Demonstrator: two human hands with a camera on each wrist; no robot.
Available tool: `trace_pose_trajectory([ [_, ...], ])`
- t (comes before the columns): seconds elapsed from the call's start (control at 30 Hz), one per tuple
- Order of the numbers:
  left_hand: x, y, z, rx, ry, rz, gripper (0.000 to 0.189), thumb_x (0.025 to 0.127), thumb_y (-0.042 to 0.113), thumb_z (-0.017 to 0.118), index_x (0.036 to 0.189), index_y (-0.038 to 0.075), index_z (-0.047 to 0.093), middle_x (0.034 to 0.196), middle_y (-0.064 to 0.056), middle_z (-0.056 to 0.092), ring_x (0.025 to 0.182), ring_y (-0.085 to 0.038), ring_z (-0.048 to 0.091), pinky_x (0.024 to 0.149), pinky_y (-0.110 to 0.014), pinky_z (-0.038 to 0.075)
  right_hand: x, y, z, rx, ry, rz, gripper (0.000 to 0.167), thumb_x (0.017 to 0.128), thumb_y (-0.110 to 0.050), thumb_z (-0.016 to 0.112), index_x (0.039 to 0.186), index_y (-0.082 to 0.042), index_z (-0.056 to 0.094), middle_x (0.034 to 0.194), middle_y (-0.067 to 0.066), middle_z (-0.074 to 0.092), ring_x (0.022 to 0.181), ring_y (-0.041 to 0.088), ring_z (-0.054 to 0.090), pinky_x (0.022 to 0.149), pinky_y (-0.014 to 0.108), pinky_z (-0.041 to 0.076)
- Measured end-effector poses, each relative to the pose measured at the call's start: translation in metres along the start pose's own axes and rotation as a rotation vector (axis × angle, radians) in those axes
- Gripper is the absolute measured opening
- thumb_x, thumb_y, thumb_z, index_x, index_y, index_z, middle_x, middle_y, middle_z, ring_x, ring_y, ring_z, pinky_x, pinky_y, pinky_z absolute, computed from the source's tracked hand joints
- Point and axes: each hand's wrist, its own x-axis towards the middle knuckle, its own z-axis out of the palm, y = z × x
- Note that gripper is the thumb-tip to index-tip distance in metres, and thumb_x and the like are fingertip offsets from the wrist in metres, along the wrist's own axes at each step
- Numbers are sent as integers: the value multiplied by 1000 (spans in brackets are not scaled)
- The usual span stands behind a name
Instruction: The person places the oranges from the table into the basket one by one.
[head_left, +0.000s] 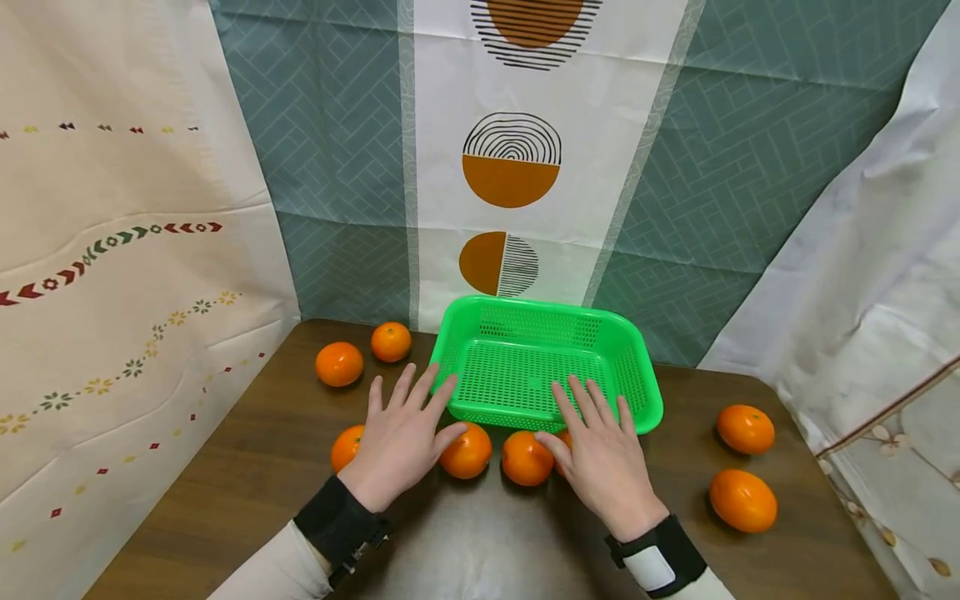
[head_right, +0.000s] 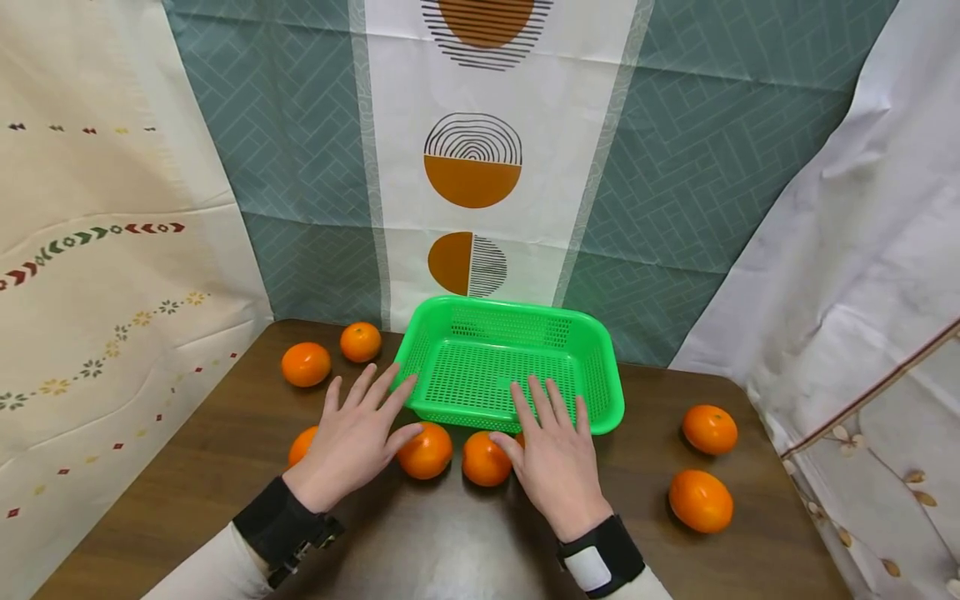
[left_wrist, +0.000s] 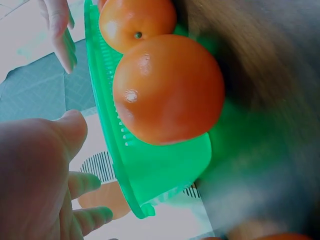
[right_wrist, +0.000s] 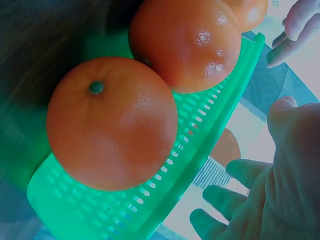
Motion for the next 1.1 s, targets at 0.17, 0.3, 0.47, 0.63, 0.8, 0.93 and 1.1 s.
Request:
trace_pose_trajectory([
  [0.17, -10, -7, -3, 18, 10, 5, 73, 107, 59, 67, 165, 17, 53, 171, -17, 45, 158, -49, 38, 120, -83, 24, -4, -1, -1, 2, 5, -2, 79, 106, -54, 69, 169, -13, 45, 176, 16, 37, 163, 42, 31, 128, 73, 19],
  [0.3, -19, -14, -8, 31, 39, 2, 72, 106, 56, 70, 163, 15, 56, 169, -18, 48, 156, -50, 41, 119, -83, 25, -7, -3, -1, 1, -5, -3, 79, 106, -56, 67, 170, -13, 45, 176, 16, 37, 163, 43, 31, 128, 73, 19],
  [0.47, -27, -22, -11, 17, 37, -22, 72, 105, 55, 71, 162, 13, 57, 169, -18, 48, 156, -50, 40, 120, -83, 22, -10, -5, -1, -6, 0, -2, 79, 106, -57, 67, 169, -14, 46, 175, 16, 38, 162, 43, 33, 128, 73, 19],
  [0.63, -32, -27, -13, 18, 30, -36, 72, 105, 56, 71, 161, 13, 57, 168, -18, 49, 155, -49, 41, 119, -82, 25, -13, -6, -2, -12, 5, -1, 80, 105, -58, 68, 169, -15, 46, 176, 16, 38, 162, 42, 33, 128, 73, 18],
  [0.8, -38, -31, -14, 42, 34, -43, 72, 104, 57, 72, 160, 13, 59, 165, -18, 52, 151, -48, 45, 115, -81, 32, -17, -5, -2, -4, 12, -1, 80, 105, -58, 68, 170, -15, 46, 176, 14, 36, 163, 41, 31, 128, 72, 18],
  [0.93, -43, -35, -15, 56, 31, -46, 72, 104, 57, 73, 160, 14, 59, 164, -17, 53, 150, -47, 47, 113, -80, 33, -19, -4, -2, -2, 18, -2, 79, 106, -58, 67, 169, -15, 47, 176, 14, 37, 163, 41, 32, 128, 73, 19],
  [1.1, -50, -40, -16, 68, 27, -51, 72, 103, 57, 74, 160, 15, 60, 163, -17, 54, 147, -48, 49, 112, -80, 33, -20, -2, 0, -5, 24, 3, 77, 106, -57, 67, 168, -14, 49, 174, 16, 40, 162, 42, 34, 127, 73, 21],
])
